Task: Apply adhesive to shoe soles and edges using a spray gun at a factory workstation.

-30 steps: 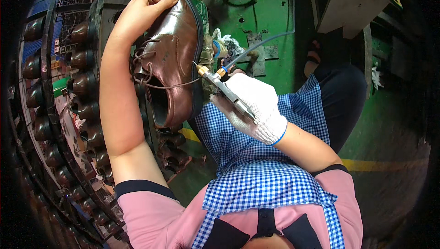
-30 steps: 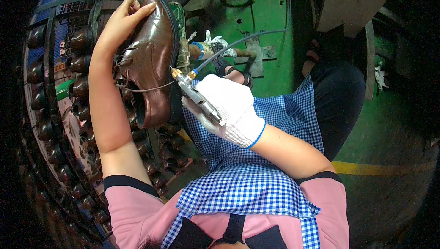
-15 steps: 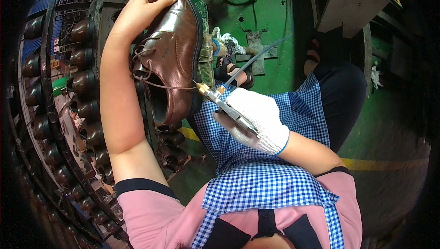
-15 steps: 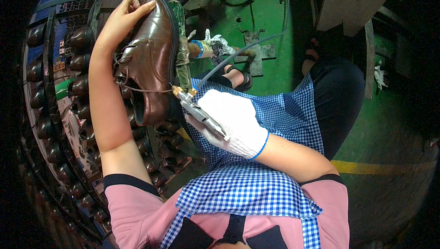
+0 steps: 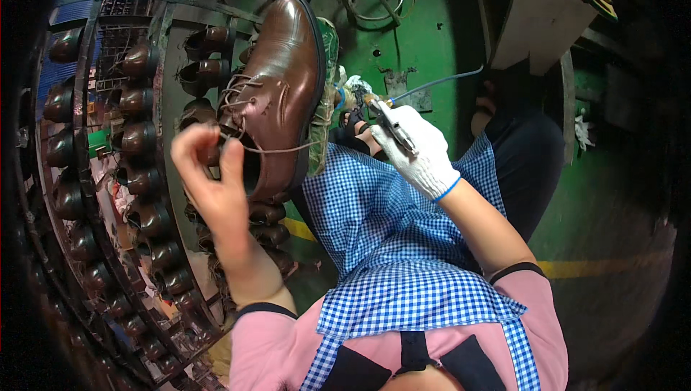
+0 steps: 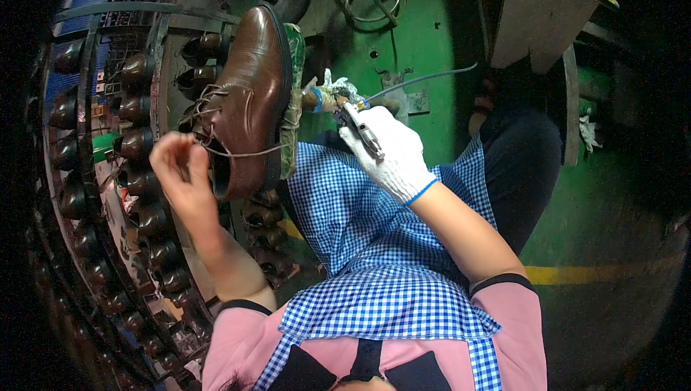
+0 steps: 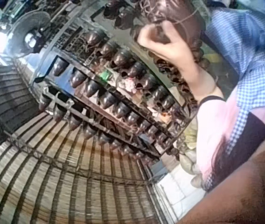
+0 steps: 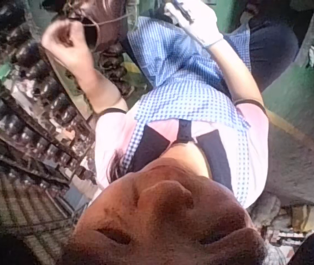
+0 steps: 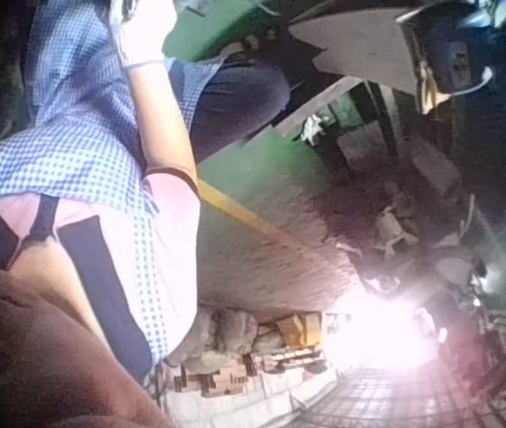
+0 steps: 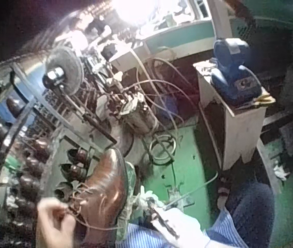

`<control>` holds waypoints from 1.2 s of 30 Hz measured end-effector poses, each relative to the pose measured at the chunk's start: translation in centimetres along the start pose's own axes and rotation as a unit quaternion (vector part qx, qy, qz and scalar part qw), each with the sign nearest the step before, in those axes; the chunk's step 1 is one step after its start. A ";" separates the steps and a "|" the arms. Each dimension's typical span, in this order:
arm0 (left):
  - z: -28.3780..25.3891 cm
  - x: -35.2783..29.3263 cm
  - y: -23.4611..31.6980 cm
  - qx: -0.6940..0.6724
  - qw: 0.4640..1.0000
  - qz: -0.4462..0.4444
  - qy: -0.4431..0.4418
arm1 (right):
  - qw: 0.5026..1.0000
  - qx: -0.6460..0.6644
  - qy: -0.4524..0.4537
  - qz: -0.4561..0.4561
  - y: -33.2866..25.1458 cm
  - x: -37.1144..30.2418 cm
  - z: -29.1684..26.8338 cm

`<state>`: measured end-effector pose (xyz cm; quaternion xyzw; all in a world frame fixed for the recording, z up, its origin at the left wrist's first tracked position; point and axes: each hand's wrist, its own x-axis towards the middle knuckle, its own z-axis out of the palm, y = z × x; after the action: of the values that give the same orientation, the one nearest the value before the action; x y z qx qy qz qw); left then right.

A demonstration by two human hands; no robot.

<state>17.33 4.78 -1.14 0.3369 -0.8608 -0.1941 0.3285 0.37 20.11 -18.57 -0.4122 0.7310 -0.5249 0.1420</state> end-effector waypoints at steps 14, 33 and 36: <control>2.2 -2.0 0.2 0.197 0.976 -0.094 -0.019 | 0.929 0.282 -0.069 0.232 -0.2 2.5 -1.9; 1.7 -1.0 -0.9 0.101 0.992 -0.064 -0.043 | 0.886 0.417 -0.016 0.203 -2.9 10.0 -4.2; 1.9 -0.9 -0.8 0.090 0.994 -0.052 -0.038 | 0.874 0.434 -0.008 0.216 -3.5 10.3 -4.0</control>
<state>16.86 5.09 -3.28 0.4016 -0.8679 -0.1456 0.2533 -7.03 14.61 -11.52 -0.1450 0.4993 -0.7422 0.4228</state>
